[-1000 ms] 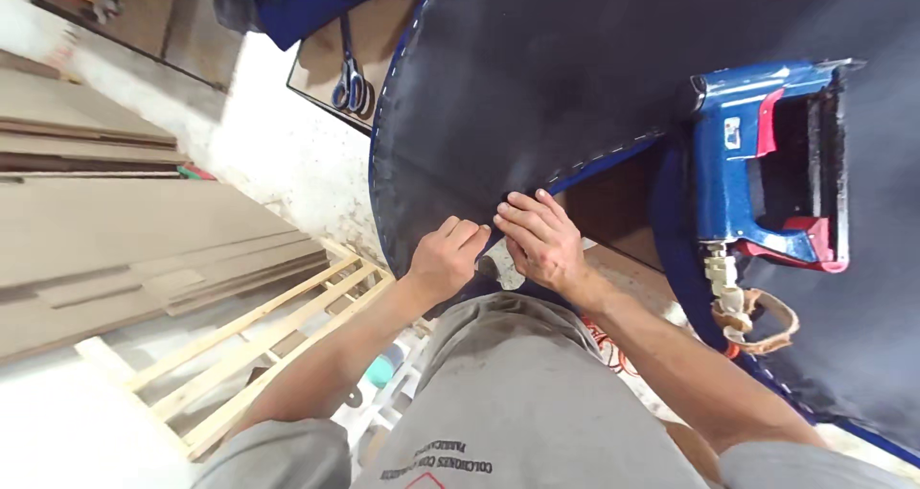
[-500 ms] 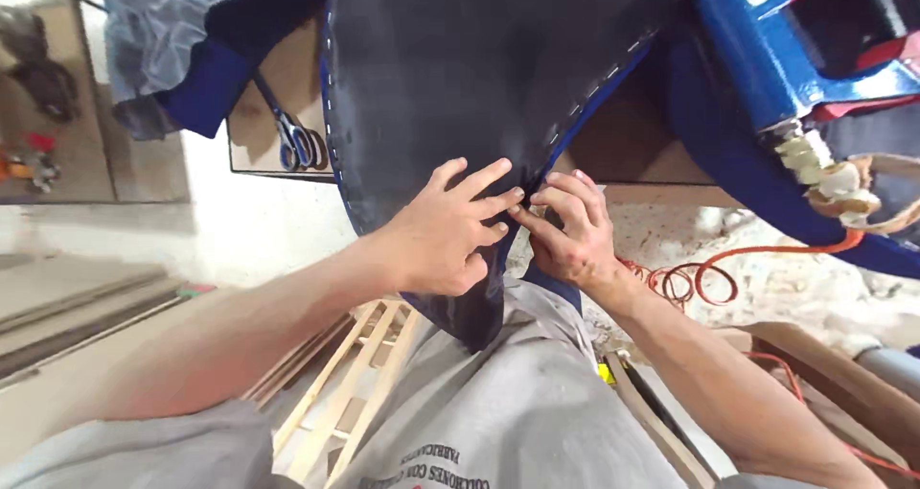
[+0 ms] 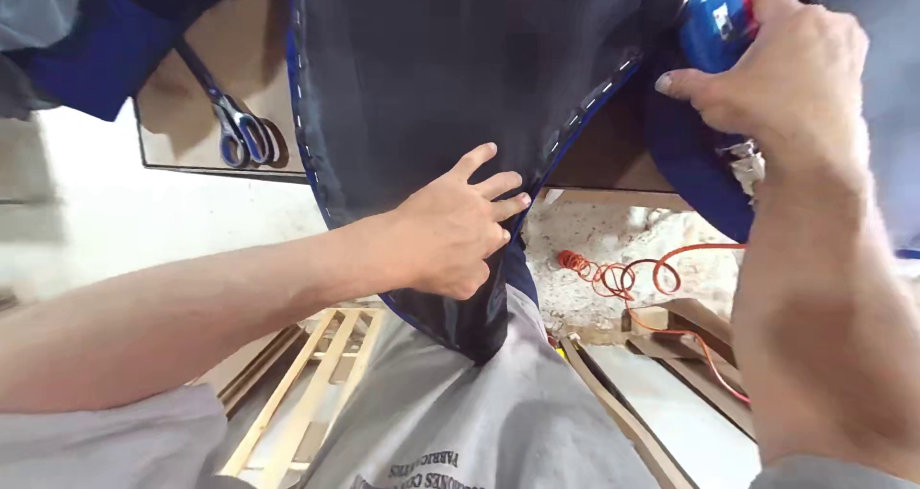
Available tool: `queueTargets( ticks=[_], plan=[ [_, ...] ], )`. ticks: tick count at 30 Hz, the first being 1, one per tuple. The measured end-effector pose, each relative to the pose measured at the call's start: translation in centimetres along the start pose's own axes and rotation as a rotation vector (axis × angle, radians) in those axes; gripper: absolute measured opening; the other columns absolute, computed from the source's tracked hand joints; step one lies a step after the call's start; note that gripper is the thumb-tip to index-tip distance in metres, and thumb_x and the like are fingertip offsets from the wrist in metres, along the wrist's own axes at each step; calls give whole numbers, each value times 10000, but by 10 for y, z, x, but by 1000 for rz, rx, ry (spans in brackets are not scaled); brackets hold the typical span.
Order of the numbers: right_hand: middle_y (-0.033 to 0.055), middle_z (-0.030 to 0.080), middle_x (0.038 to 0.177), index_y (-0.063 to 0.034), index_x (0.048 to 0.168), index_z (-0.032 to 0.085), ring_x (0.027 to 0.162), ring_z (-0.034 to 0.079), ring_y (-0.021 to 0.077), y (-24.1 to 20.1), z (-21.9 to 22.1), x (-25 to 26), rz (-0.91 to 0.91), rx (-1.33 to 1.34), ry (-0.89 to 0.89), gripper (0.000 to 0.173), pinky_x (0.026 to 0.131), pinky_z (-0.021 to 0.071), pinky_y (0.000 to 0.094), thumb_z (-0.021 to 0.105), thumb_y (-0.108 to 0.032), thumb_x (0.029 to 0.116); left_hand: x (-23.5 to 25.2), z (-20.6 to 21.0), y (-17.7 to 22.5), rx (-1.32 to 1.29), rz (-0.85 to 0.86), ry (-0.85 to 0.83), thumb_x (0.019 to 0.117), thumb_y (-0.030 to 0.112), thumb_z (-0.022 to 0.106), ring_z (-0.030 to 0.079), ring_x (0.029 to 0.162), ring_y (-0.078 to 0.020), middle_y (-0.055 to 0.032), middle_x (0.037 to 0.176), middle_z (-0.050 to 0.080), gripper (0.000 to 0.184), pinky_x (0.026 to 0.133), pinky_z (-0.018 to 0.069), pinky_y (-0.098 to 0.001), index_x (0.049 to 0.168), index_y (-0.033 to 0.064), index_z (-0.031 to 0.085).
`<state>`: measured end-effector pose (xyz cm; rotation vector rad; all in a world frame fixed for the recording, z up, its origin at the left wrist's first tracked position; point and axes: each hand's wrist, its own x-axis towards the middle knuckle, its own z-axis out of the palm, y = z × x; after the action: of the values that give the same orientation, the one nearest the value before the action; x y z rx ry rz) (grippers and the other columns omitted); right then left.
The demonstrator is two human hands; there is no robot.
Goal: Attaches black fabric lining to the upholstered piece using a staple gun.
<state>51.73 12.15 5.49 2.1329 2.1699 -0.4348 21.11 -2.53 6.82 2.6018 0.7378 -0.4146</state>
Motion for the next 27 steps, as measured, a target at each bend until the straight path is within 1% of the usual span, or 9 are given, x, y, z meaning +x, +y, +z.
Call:
queueTargets(
  ticks=[2,5,6,7,9,12,22,25,27],
  plan=[
    [392,592,1251,-2,1385,544,1199,538,623,-3,-19,-11,50,-26,-78,717,911,367,832,711,-459,858,1,-1,0,14,22,8,923,353,497,307,1542,-342,-69,1516,569,400,1236,46,-690,1138,234,813],
    [337,644,971,-11,1151,619,913,627,574,2,-38,-72,59,-36,-30,515,667,414,785,597,-441,869,0,2,-5,-21,38,29,897,361,530,332,1530,-346,-55,1446,632,369,1238,36,-687,1081,234,824],
    [276,648,902,-38,1110,622,819,645,496,10,-40,-99,13,-16,-15,521,611,437,724,601,-500,872,-2,5,-6,-45,42,48,892,366,534,341,1523,-352,-54,1433,641,365,1235,35,-691,1071,236,824],
    [219,671,900,-54,1116,637,805,674,400,15,-42,-127,-41,24,-29,555,633,495,657,642,-561,890,-2,8,-8,-62,46,72,883,373,534,354,1516,-354,-45,1406,661,360,1235,32,-691,1046,242,826],
    [104,722,927,-62,1097,678,848,719,169,6,-43,-173,-195,157,-85,517,739,599,457,733,-528,883,-3,11,-10,-88,61,95,882,400,535,347,1519,-358,-58,1438,636,379,1238,13,-689,1083,246,817],
    [-23,729,849,-143,952,690,823,682,-29,-26,-27,-193,-384,256,-141,311,708,567,227,715,-437,853,-3,12,-12,-123,77,141,846,410,598,362,1515,-351,-87,1460,615,360,1239,26,-681,1062,225,819],
    [16,707,752,-131,939,733,680,656,57,-41,1,-179,-487,193,-164,276,575,495,276,652,-382,861,-4,13,-12,-148,47,131,859,403,612,335,1530,-326,-50,1471,610,313,1249,-4,-659,1009,229,824],
    [25,702,735,-134,925,728,661,661,89,-39,-5,-184,-445,145,-148,271,551,490,320,649,-382,849,-3,12,-13,-133,48,104,875,406,591,322,1535,-338,-55,1509,576,348,1243,-5,-671,1093,250,814],
    [39,721,785,-120,940,710,734,691,88,-29,-16,-187,-389,125,-124,313,616,535,329,686,-413,833,-3,12,-14,-131,51,93,890,412,575,313,1540,-340,-58,1543,543,369,1246,1,-671,1130,258,810]
  ],
)
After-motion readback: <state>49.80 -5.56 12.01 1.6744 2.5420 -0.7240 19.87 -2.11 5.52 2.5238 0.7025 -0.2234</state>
